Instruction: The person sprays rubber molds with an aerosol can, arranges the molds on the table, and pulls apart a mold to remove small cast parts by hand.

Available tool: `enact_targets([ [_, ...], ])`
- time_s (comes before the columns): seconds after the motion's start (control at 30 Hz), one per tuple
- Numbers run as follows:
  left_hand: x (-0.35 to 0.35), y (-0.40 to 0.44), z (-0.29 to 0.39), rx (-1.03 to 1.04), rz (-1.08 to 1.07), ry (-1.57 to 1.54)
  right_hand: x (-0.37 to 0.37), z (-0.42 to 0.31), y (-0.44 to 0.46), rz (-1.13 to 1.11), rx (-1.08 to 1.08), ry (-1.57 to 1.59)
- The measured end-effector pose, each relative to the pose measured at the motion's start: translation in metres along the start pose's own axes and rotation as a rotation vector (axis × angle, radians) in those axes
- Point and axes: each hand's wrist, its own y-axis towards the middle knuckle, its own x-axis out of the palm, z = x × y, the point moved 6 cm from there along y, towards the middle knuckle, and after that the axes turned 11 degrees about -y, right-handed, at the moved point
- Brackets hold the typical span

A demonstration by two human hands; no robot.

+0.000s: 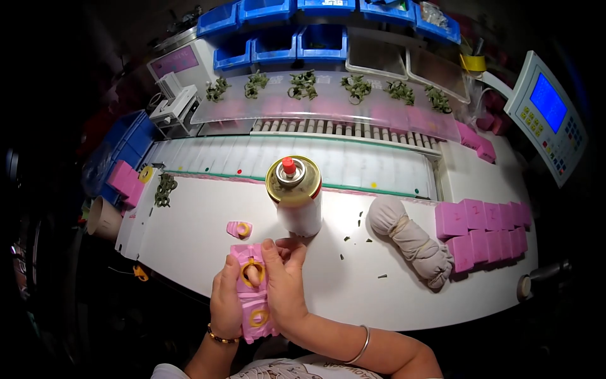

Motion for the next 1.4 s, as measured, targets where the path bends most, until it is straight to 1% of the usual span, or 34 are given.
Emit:
enact_targets([
  [0.1, -0.002, 0.000, 0.002, 0.022, -0.047, -0.058, 0.002, -0.001, 0.001, -0.028, 0.042, -0.054],
  [0.2, -0.004, 0.005, 0.005, 0.102, -0.060, 0.013, 0.001, -0.007, 0.004, -0.044, 0.103, -0.088],
  [0.3, -0.005, 0.011, 0.008, 0.122, -0.056, -0.013, 0.000, -0.032, -0.006, -0.032, -0.005, -0.214],
  [0.4, -0.012, 0.019, 0.014, 0.102, -0.039, -0.056, -0.011, -0.063, -0.016, -0.063, -0.282, -0.321],
  [0.43, -0.013, 0.022, 0.017, 0.133, -0.039, -0.066, -0.015, -0.076, -0.018, -0.059, -0.400, -0.333],
  [0.47, -0.014, 0.025, 0.018, 0.141, -0.045, -0.048, -0.020, -0.090, -0.017, -0.039, -0.567, -0.406],
  [0.53, -0.014, 0.029, 0.021, 0.157, -0.067, -0.017, -0.026, -0.120, -0.011, 0.019, -0.965, -0.651],
  [0.6, -0.012, 0.034, 0.027, 0.170, -0.078, -0.020, -0.023, -0.148, -0.001, 0.082, -1.191, -0.907],
  [0.63, -0.011, 0.037, 0.030, 0.177, -0.083, -0.020, -0.021, -0.156, 0.006, 0.107, -1.218, -1.074],
  [0.67, -0.011, 0.040, 0.032, 0.181, -0.091, -0.028, -0.016, -0.161, 0.013, 0.078, -1.254, -1.178],
  [0.73, -0.011, 0.046, 0.036, 0.191, -0.101, -0.040, -0.008, -0.160, 0.031, -0.097, -1.115, -1.150],
  [0.77, -0.010, 0.048, 0.039, 0.196, -0.106, -0.037, -0.004, -0.156, 0.038, -0.175, -1.140, -1.142],
  [0.8, -0.009, 0.050, 0.041, 0.201, -0.110, -0.033, -0.005, -0.144, 0.049, -0.293, -1.023, -1.040],
  [0.87, -0.007, 0.053, 0.046, 0.207, -0.120, -0.025, -0.003, -0.135, 0.054, -0.332, -0.962, -1.051],
  [1.0, -0.002, 0.055, 0.050, 0.215, -0.146, -0.025, 0.004, -0.140, 0.046, -0.343, -1.197, -1.077],
  [1.1, 0.002, 0.055, 0.052, 0.242, -0.166, -0.031, 0.020, -0.158, 0.024, -0.354, -1.420, -1.122],
  [1.17, 0.002, 0.054, 0.051, 0.261, -0.164, -0.031, 0.026, -0.163, 0.013, -0.372, -1.402, -1.203],
  [1.2, 0.003, 0.054, 0.051, 0.310, -0.161, 0.010, 0.028, -0.166, 0.007, -0.381, -1.392, -1.243],
  [1.27, 0.003, 0.054, 0.049, 0.405, -0.153, 0.095, 0.033, -0.166, -0.004, -0.438, -1.244, -1.357],
  [1.4, 0.009, 0.049, 0.053, 0.463, -0.140, 0.208, 0.036, -0.155, -0.013, -0.524, -1.030, -1.508],
])
